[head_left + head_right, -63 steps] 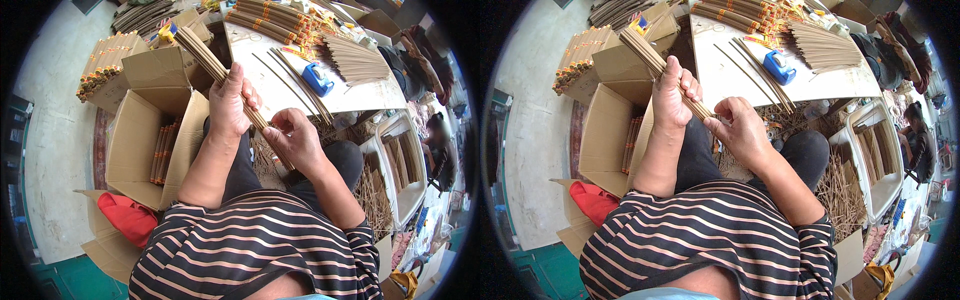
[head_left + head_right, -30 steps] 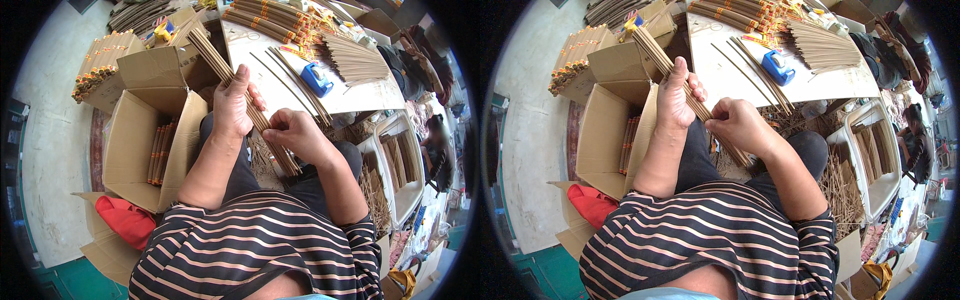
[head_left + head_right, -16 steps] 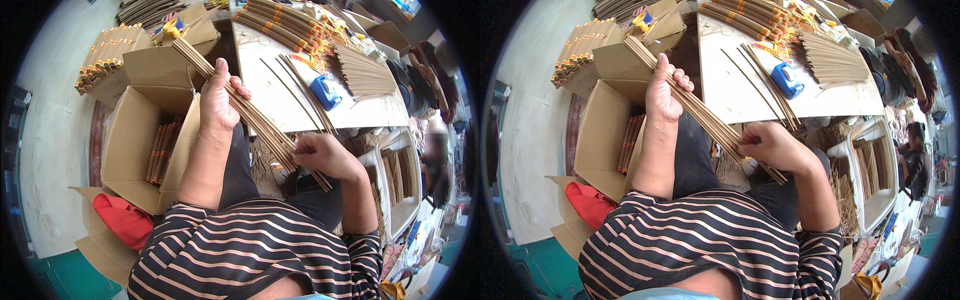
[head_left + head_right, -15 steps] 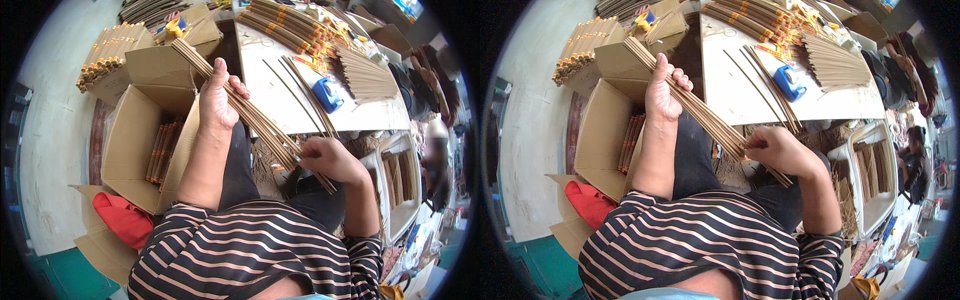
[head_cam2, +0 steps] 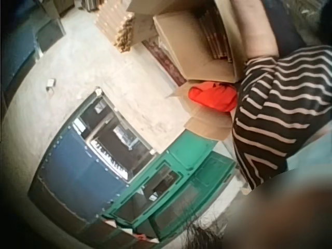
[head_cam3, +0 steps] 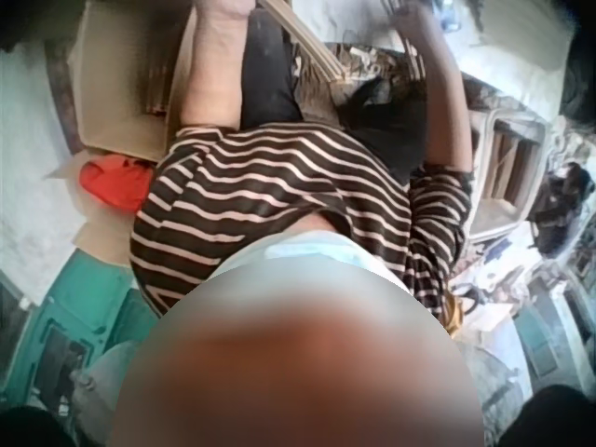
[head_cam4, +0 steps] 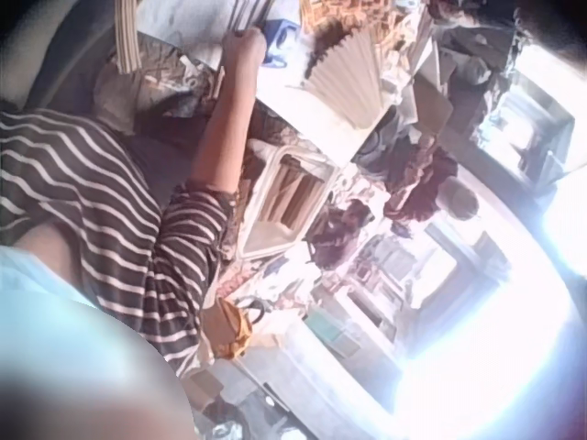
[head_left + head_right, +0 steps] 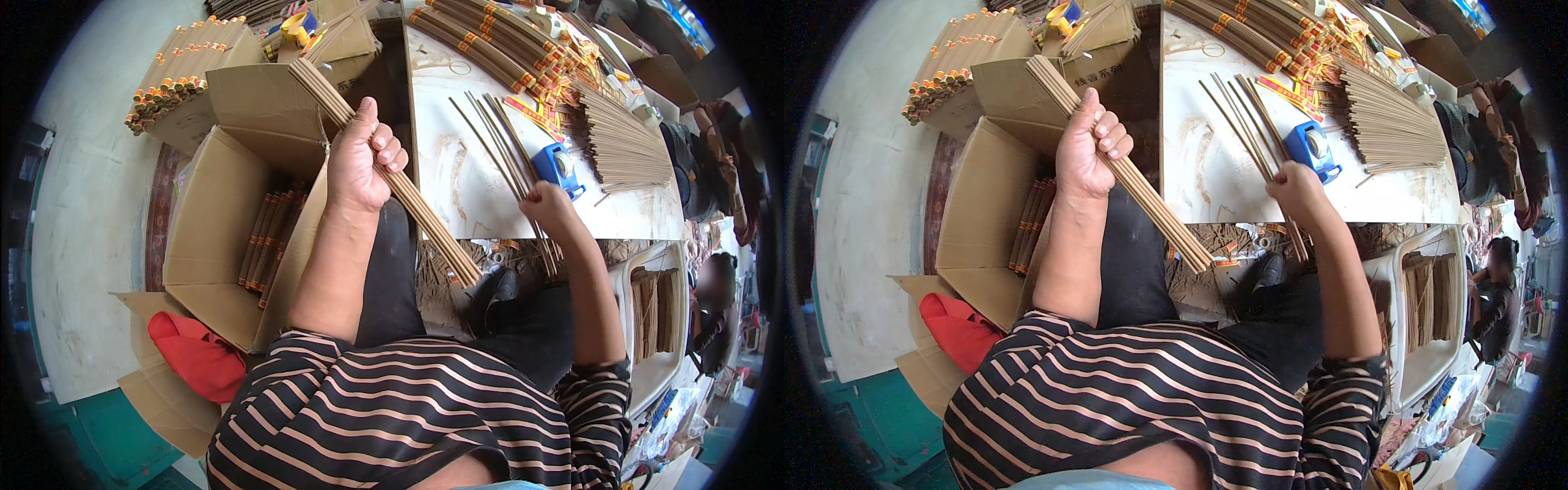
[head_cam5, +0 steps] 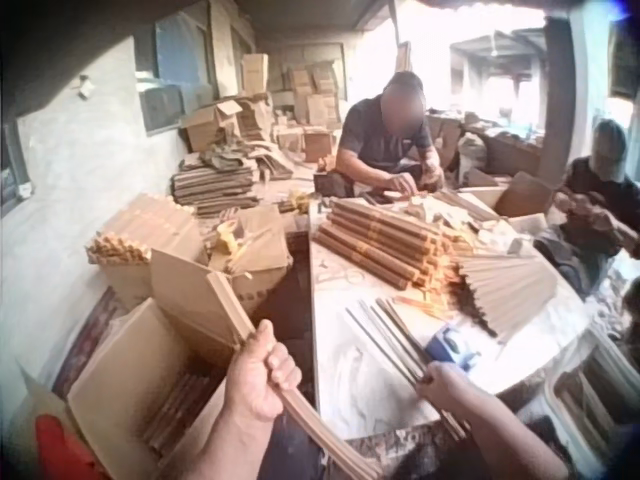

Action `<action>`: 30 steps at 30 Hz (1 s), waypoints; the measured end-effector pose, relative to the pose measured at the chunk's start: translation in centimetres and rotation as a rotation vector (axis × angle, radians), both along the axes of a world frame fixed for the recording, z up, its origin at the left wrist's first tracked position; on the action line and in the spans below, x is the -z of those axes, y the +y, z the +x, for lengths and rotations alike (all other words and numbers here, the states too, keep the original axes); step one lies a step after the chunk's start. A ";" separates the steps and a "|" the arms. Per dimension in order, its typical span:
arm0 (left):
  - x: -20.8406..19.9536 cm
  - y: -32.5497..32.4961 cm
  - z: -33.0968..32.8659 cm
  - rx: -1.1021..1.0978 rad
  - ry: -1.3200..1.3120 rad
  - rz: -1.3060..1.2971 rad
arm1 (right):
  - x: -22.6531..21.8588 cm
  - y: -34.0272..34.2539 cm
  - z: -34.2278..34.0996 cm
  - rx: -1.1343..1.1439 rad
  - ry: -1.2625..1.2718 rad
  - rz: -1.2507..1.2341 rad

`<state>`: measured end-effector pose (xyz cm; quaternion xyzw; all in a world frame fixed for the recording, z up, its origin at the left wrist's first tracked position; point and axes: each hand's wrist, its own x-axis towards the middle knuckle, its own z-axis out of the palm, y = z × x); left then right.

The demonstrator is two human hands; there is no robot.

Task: The person gathers thin wooden sticks into bundles, aligns them, and secures them with a yellow and red paper band. The person repeats this process for multiple bundles, placing finished bundles on the table.

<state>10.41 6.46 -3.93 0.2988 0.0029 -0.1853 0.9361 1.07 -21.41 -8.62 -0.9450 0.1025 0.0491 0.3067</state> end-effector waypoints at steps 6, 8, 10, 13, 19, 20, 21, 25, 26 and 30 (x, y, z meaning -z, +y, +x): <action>-0.4 -1.6 -1.2 0.041 0.026 0.052 | 1.1 1.0 1.9 0.052 -0.142 -0.413; -0.7 -2.2 -1.8 0.009 0.044 0.086 | -0.6 3.0 0.5 0.052 -0.383 -0.465; -1.2 -2.9 -2.6 -0.038 0.062 0.130 | -3.1 6.3 -1.5 -0.002 -0.550 -0.189; -1.4 -3.7 -3.5 -0.076 0.075 0.158 | -7.2 12.1 -6.1 -0.089 -0.164 0.288; -3.1 -3.5 -5.1 0.066 -0.037 0.022 | -6.9 12.7 -7.6 -0.156 0.142 0.618; -3.3 -2.9 -5.0 0.126 -0.051 -0.056 | -7.6 12.7 -7.9 -0.178 0.225 0.794; -3.4 -2.6 -5.1 0.192 -0.065 -0.136 | -7.8 12.8 -8.2 -0.163 0.254 0.836; -3.5 -3.0 -5.9 0.051 -0.013 0.029 | -7.1 13.7 -9.0 -0.133 0.142 0.685; -3.6 -3.2 -6.2 0.005 0.001 0.054 | -6.6 13.9 -9.1 -0.132 0.058 0.567; -4.1 -3.0 -6.6 -0.020 -0.003 0.068 | -6.1 14.1 -9.2 -0.167 -0.022 0.567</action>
